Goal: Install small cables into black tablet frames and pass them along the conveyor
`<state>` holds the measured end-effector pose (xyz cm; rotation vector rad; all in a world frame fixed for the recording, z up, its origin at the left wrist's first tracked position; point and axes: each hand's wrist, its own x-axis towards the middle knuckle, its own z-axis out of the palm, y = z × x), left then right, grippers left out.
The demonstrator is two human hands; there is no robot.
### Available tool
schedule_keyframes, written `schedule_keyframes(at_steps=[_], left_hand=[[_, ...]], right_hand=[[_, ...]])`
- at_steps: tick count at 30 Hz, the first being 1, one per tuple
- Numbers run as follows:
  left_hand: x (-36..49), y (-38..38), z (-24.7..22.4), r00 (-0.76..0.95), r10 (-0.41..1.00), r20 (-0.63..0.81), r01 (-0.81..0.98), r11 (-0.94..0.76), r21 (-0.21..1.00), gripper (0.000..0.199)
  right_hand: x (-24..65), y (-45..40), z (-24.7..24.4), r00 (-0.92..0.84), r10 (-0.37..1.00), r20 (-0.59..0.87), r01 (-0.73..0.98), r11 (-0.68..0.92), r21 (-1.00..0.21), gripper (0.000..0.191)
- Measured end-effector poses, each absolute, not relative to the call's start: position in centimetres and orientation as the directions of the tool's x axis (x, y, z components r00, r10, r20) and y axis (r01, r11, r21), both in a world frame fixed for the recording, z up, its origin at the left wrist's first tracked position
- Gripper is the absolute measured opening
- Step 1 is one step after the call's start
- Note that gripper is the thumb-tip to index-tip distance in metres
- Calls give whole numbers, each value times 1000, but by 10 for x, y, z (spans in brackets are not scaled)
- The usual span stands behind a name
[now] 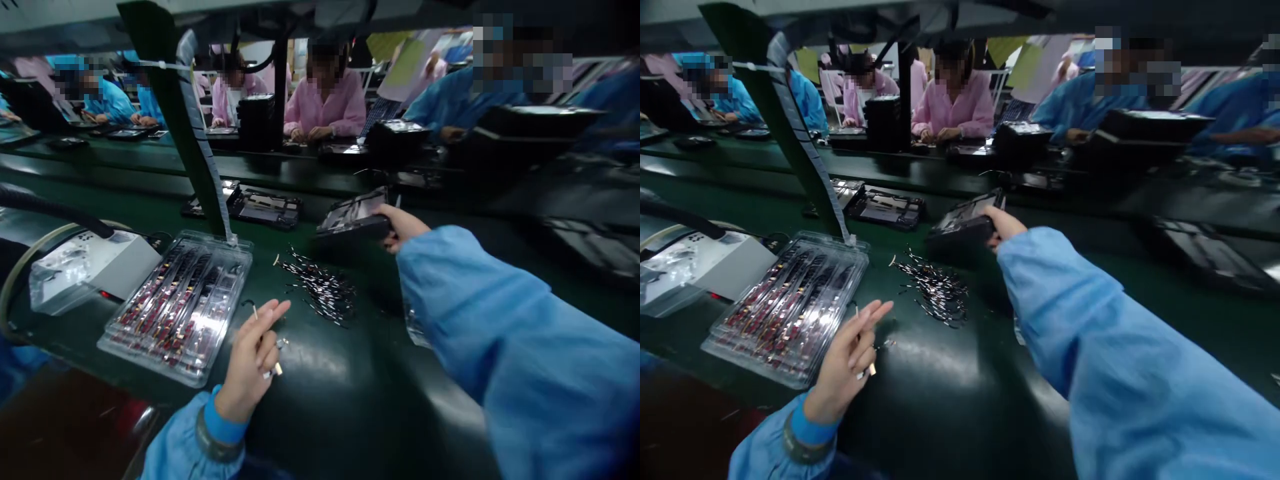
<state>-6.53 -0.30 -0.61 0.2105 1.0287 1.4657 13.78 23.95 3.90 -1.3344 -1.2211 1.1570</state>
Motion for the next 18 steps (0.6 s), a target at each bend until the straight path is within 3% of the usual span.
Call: schedule_keyframes(at_steps=[2, 5, 7, 11, 15, 18], left_hand=[[-49, 1, -8, -204, 884, -420, -719, 155, 677, 27], [-24, -2, -10, -215, 912, -348, -693, 109, 713, 37], [-10, -7, -12, -236, 919, -317, -664, 86, 743, 43], [-5, -22, -16, -303, 895, -329, -576, 103, 811, 55], [-32, -32, -20, -267, 901, -343, -469, 189, 863, 59], [-55, -33, -23, -166, 888, -428, -373, 345, 861, 54]], right_hand=[[146, 193, 44, 58, 986, -155, 84, -160, -984, 36], [155, 111, 43, 27, 955, -295, -12, -295, -955, 24], [162, 61, 36, -38, 950, -309, -84, -311, -947, 21], [192, 7, 4, -111, 953, -281, 47, -277, -960, 37], [248, -1, -24, 256, 965, -50, 44, -64, -997, 32], [283, -4, -31, 497, 867, -33, -108, 24, -994, 31]])
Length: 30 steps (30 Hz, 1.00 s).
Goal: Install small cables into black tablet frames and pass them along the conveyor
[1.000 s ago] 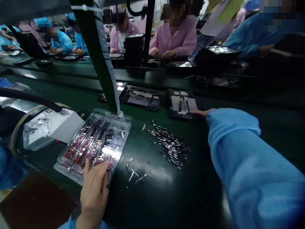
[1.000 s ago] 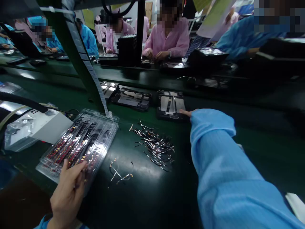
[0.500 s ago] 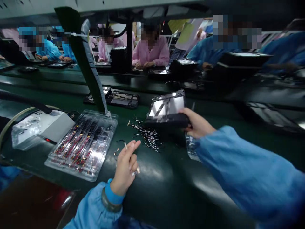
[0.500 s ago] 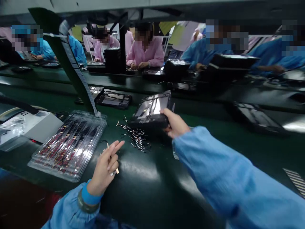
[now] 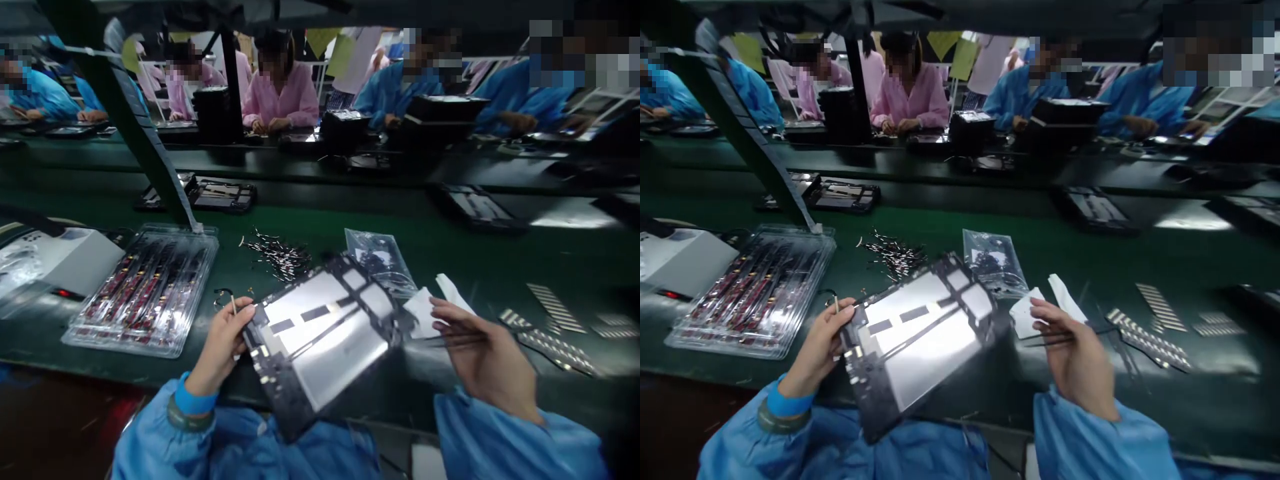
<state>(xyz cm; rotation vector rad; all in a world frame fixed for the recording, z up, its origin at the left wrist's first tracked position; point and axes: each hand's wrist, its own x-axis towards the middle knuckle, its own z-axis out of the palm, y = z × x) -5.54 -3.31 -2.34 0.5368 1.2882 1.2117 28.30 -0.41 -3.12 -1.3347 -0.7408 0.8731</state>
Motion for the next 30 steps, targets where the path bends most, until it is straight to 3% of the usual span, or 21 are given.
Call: schedule_keyframes(at_steps=[3, 6, 9, 13, 18, 24, 30], left_hand=[[-66, -31, -27, -34, 858, -512, -219, 494, 841, 49], [-64, -28, -31, 24, 876, -481, -71, 482, 873, 43], [-57, -26, -36, -72, 931, -357, 5, 358, 934, 38], [-50, -25, -40, -305, 929, -210, 96, 249, 964, 38], [-44, -26, -29, -221, 911, -347, -166, 315, 934, 42], [-45, -25, -16, -103, 867, -488, -463, 392, 795, 19], [-45, -24, -16, -6, 845, -535, -522, 453, 722, 28]], right_hand=[[296, -12, -34, 543, 837, -69, -153, 17, -988, 51], [292, -15, -42, 546, 837, -33, -96, 22, -995, 57], [289, -6, -53, 566, 824, 26, 19, 18, -1000, 46], [291, 16, -68, 415, 902, 116, 187, 40, -982, 39], [291, 37, -84, 385, 905, 181, 344, 42, -938, 34], [283, 45, -90, 376, 897, 232, 425, 55, -904, 30], [281, 48, -90, 325, 911, 253, 451, 85, -888, 25]])
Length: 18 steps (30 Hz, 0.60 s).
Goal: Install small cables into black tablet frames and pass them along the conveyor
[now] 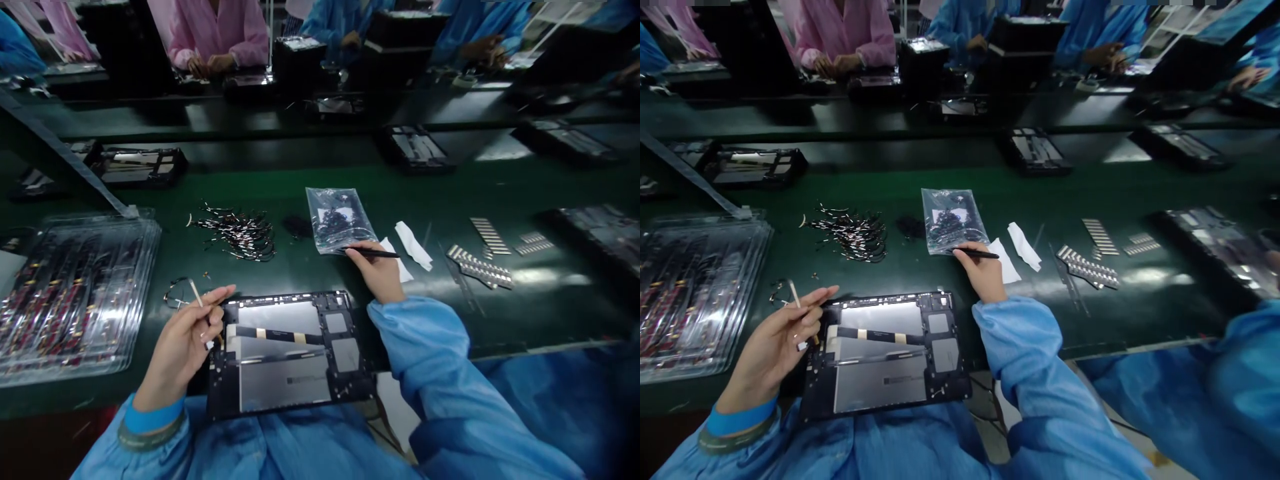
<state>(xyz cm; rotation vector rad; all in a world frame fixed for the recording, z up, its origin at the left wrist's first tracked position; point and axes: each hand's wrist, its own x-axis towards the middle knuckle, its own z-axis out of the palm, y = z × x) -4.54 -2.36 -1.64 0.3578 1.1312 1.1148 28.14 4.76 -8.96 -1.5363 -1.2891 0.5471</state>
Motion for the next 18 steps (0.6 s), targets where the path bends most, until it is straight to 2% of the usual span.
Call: schedule_keyframes(at_steps=[3, 8, 13, 15, 18], left_hand=[[-43, -23, -18, 59, 834, -549, -526, 493, 693, 30], [-38, -23, -19, 48, 821, -569, -561, 493, 665, 22], [-30, -28, -17, 252, 824, -508, -516, 559, 650, 19], [-23, -31, -14, 317, 804, -503, -458, 594, 661, 22], [-9, -34, -11, 382, 768, -514, -351, 635, 688, 32]], right_hand=[[281, 48, -90, 325, 912, 251, 448, 85, -890, 24], [280, 47, -85, 358, 906, 225, 423, 57, -904, 24], [266, 31, -69, 391, 905, 166, 347, 22, -938, 28], [253, 20, -58, 327, 941, 89, 259, 1, -966, 29], [228, 6, -41, 126, 988, -87, 62, -95, -994, 30]])
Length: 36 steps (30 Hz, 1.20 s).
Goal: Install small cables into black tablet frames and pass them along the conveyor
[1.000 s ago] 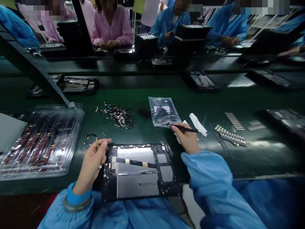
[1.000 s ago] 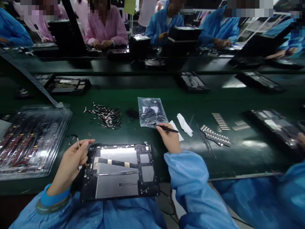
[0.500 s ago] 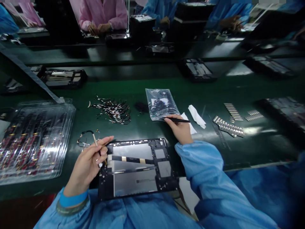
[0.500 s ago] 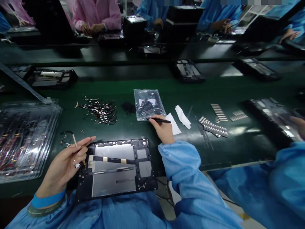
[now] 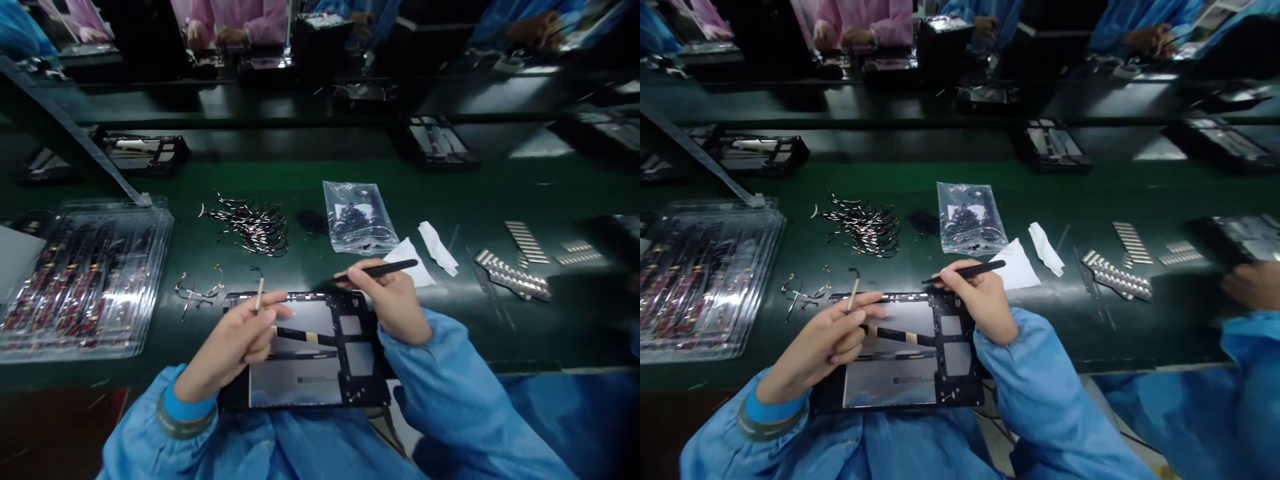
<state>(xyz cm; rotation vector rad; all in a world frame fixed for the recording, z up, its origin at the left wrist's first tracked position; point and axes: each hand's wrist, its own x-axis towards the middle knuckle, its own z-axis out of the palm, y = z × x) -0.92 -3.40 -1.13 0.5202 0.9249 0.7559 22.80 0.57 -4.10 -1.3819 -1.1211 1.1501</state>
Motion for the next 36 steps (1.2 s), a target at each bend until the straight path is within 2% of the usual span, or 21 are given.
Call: schedule_keyframes(at_steps=[3, 6, 13, 19, 23, 27, 30, 36], left_hand=[[2, -36, -11, 475, 743, -472, -295, 639, 710, 40], [5, -37, -11, 513, 736, -441, -286, 631, 721, 41], [-1, -39, -10, 497, 725, -478, -264, 650, 712, 40], [-1, -39, -11, 494, 717, -491, -262, 662, 702, 43], [-3, -39, -12, 414, 766, -493, -282, 622, 730, 36], [-8, -40, -20, 366, 809, -459, -339, 576, 744, 27], [-12, -42, -26, 396, 808, -436, -368, 574, 731, 24], [-13, -44, -28, 449, 797, -403, -365, 576, 732, 28]], right_hand=[[206, -3, -29, -67, 978, -200, -59, -204, -977, 30], [193, -6, -23, -162, 950, -268, -154, -292, -944, 30], [184, -4, -21, -214, 853, -476, -251, -519, -817, 35], [183, -4, -24, -246, 820, -517, -263, -570, -778, 35], [188, -3, -31, -151, 890, -431, -213, -455, -865, 36], [193, -1, -41, -13, 976, -218, 38, -217, -975, 35], [193, -1, -45, -18, 994, -108, 217, -102, -971, 32], [188, -5, -49, -59, 996, 61, 395, 79, -915, 21]])
